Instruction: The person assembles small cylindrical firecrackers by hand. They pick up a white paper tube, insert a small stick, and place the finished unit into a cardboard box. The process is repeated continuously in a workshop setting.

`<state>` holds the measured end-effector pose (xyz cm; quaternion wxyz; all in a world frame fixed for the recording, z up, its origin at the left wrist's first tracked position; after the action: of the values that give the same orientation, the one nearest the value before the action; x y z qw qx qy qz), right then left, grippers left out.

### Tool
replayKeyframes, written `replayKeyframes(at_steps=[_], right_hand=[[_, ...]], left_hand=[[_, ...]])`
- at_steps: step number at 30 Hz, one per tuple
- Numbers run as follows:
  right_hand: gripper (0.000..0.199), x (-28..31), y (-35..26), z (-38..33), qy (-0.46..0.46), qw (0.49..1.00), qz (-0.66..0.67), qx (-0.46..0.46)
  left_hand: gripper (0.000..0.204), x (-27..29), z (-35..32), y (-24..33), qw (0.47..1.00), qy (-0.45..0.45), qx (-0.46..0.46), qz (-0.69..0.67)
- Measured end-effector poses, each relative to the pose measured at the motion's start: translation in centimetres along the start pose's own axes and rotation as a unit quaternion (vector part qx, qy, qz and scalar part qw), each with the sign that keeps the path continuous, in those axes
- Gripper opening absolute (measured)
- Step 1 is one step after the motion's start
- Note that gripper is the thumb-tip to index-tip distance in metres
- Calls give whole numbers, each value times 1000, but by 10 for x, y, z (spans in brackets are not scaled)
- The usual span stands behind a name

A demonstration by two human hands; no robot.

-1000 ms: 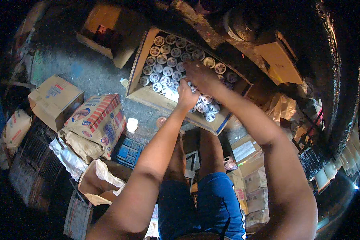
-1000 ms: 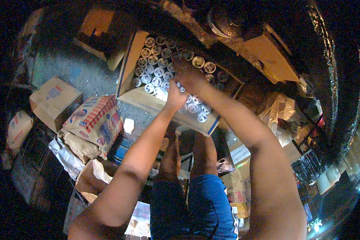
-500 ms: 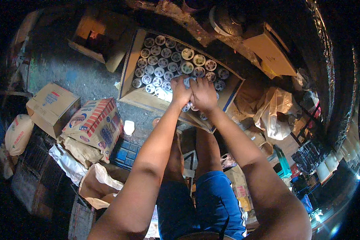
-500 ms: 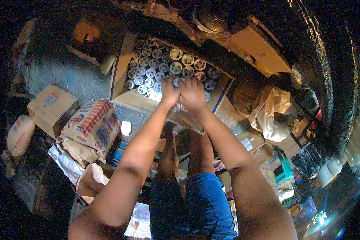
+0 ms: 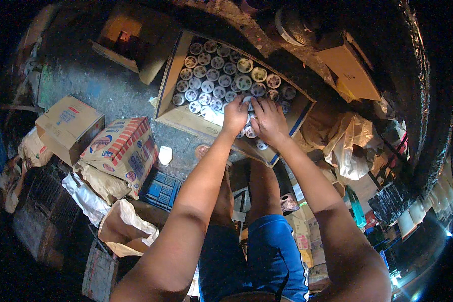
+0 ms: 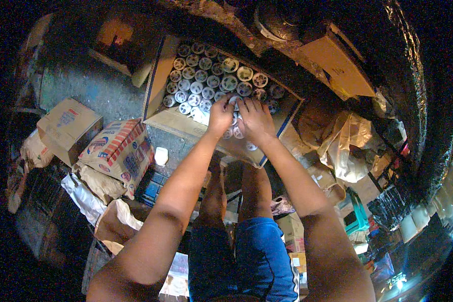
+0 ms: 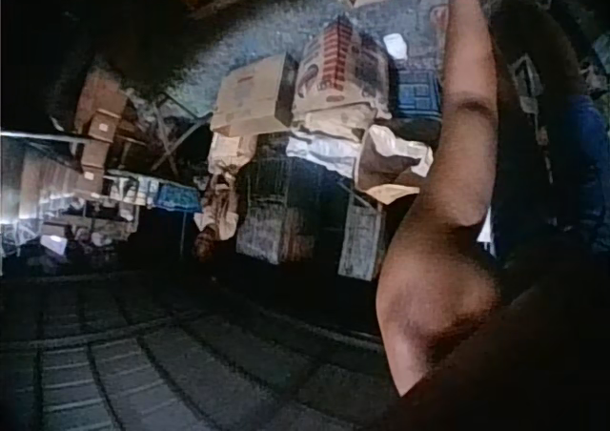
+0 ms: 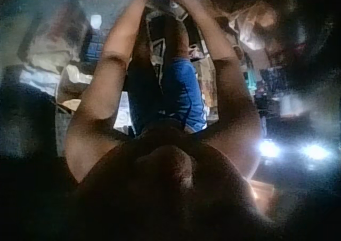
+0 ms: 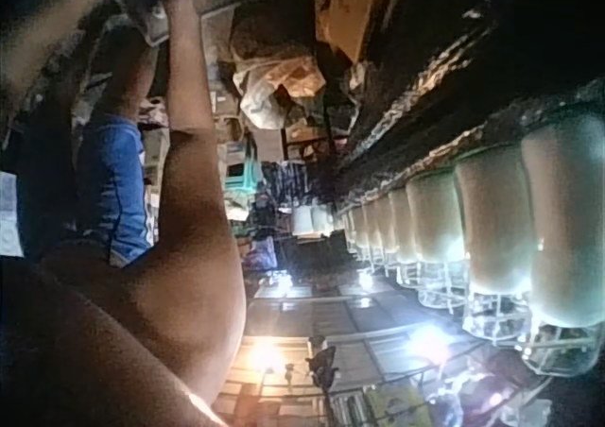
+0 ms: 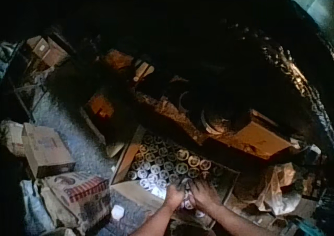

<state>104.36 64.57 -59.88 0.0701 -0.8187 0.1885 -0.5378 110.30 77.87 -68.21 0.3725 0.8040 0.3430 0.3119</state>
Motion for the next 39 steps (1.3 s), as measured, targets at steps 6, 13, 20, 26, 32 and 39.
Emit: replayKeyframes(at_steps=[6, 13, 20, 26, 32, 39], right_hand=[[60, -9, -6, 3, 46, 998, -53, -3], [50, 3, -15, 8, 101, 995, -24, -9], [38, 11, -26, 22, 106, 988, 115, 0], [22, 6, -48, 48, 40, 992, 85, 84], [21, -41, -54, 49, -15, 985, -42, 169], [21, -61, -64, 40, -81, 984, -60, 146]], left_hand=[[39, -12, -6, -3, 995, 43, -70, 53], [47, -16, -9, -12, 997, 8, -38, 69], [48, 6, -9, -21, 994, 104, 26, 16], [52, 73, -11, 22, 831, -142, 229, 486], [59, 70, 6, 12, 838, -197, 239, 450], [62, 71, 10, -6, 875, -158, 205, 409]])
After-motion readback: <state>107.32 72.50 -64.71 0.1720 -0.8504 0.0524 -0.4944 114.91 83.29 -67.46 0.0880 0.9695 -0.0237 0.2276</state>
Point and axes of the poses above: each hand's wrist, its own z-axis towards the middle knuckle, its own x-axis out of the back of the hand, y = z × x, the point moved 2 cm from there along z, towards the middle knuckle, and after that the axes turned 4 degrees about -x, right-handed, at the moved point
